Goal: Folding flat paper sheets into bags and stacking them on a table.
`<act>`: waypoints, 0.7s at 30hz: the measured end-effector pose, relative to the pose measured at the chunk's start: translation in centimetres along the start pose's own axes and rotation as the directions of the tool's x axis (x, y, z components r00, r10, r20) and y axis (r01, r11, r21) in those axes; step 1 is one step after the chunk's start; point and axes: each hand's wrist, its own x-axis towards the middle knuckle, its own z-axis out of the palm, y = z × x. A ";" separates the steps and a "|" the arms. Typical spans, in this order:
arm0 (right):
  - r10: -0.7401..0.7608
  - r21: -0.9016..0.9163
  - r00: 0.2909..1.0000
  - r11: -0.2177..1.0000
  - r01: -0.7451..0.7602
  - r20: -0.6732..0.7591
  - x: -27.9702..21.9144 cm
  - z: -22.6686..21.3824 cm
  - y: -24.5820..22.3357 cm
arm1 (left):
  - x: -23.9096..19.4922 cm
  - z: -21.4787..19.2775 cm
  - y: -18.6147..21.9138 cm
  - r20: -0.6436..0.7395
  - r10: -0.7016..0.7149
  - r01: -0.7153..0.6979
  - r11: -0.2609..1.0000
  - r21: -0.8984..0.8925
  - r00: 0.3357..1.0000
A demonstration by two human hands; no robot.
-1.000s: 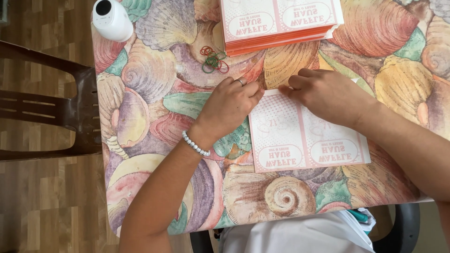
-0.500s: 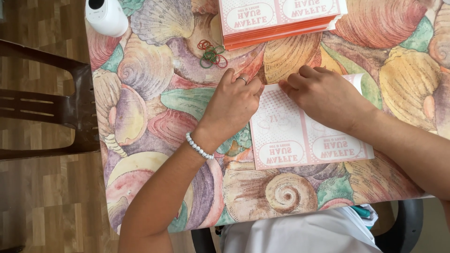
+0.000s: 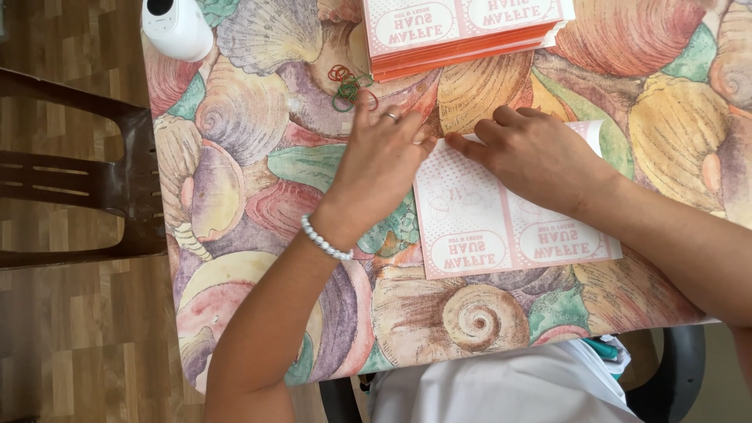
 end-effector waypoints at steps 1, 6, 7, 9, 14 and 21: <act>0.002 -0.002 1.000 1.000 -0.002 0.000 0.0 0.1 0.1 | -0.2 0.6 -0.7 -0.002 0.002 -0.002 1.000 0.001 1.000; -0.005 0.029 1.000 1.000 0.006 -0.007 0.3 -0.1 0.3 | -0.8 2.1 -2.1 -0.118 0.002 0.010 0.995 0.098 0.993; -0.006 0.027 1.000 1.000 0.006 -0.009 0.2 0.4 0.3 | -0.5 2.1 -1.0 -0.120 0.001 0.011 0.995 0.100 0.993; -0.021 0.023 0.999 1.000 0.022 -0.050 -0.1 1.4 0.4 | 0.1 2.2 1.2 -0.269 -0.178 0.045 0.898 -0.438 0.946; -0.038 0.035 0.997 0.999 0.040 -0.067 -0.7 1.8 1.1 | -0.7 5.7 3.7 -0.208 0.052 -0.026 0.992 0.125 0.977; -0.019 0.028 0.998 0.999 0.021 -0.053 -2.8 2.7 2.7 | -0.9 6.1 4.0 -0.130 0.032 -0.001 0.972 0.233 0.991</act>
